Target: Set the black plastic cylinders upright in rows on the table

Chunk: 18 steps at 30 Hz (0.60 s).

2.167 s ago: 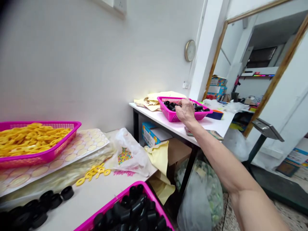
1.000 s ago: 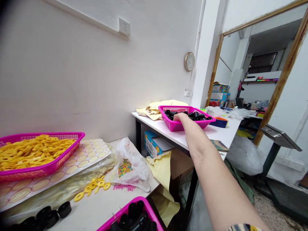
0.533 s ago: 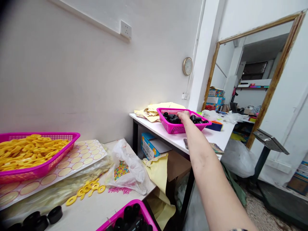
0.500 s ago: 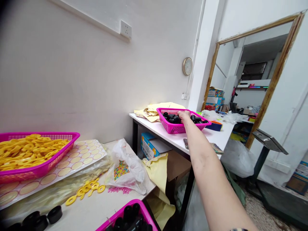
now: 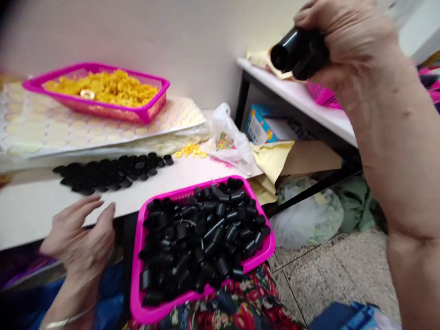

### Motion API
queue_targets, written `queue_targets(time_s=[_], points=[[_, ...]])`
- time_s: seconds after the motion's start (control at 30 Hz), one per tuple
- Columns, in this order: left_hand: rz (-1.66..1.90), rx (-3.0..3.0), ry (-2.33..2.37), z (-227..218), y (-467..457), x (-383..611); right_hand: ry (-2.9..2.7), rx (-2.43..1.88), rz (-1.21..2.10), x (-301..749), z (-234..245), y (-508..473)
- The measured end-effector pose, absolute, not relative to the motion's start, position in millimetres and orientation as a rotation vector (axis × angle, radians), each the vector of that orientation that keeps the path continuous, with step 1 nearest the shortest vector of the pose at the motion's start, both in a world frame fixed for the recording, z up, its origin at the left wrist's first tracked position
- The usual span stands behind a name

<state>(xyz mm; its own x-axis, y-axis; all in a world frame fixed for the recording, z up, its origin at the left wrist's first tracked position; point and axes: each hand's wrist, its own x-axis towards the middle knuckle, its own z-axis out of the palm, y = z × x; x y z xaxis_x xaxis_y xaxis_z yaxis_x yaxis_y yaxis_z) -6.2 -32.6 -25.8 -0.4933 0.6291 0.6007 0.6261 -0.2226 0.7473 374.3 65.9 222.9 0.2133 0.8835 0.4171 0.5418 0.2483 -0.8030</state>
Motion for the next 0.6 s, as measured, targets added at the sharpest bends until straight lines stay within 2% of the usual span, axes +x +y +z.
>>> queue_targets(time_s=[0.07, 0.13, 0.2, 0.27, 0.37, 0.6], points=[[1.780, 1.944, 1.876, -35.5, -37.9, -1.8, -1.367, -1.388, 0.788, 342.5, 183.6, 49.9], [1.656, 2.058, 1.689, -35.5, -43.9, 10.5, -1.337, -1.390, 1.149, 312.5, 136.0, 30.1], [1.510, 1.904, 1.521, -29.9, -51.0, 27.3, -1.277, -1.336, 1.500, 288.6, 88.1, 15.1], [1.365, 1.641, 1.337, -24.2, -56.7, 44.8, -1.130, -1.326, 1.698, 271.6, 50.0, 8.2], [1.250, 1.361, 1.106, -21.0, -56.8, 67.8, -0.994, -1.288, 1.830, 254.5, 21.7, 7.0], [1.269, 1.162, 0.954, -19.4, -39.8, 89.7, -0.924, -1.132, 1.893, 234.2, 13.3, 8.0]])
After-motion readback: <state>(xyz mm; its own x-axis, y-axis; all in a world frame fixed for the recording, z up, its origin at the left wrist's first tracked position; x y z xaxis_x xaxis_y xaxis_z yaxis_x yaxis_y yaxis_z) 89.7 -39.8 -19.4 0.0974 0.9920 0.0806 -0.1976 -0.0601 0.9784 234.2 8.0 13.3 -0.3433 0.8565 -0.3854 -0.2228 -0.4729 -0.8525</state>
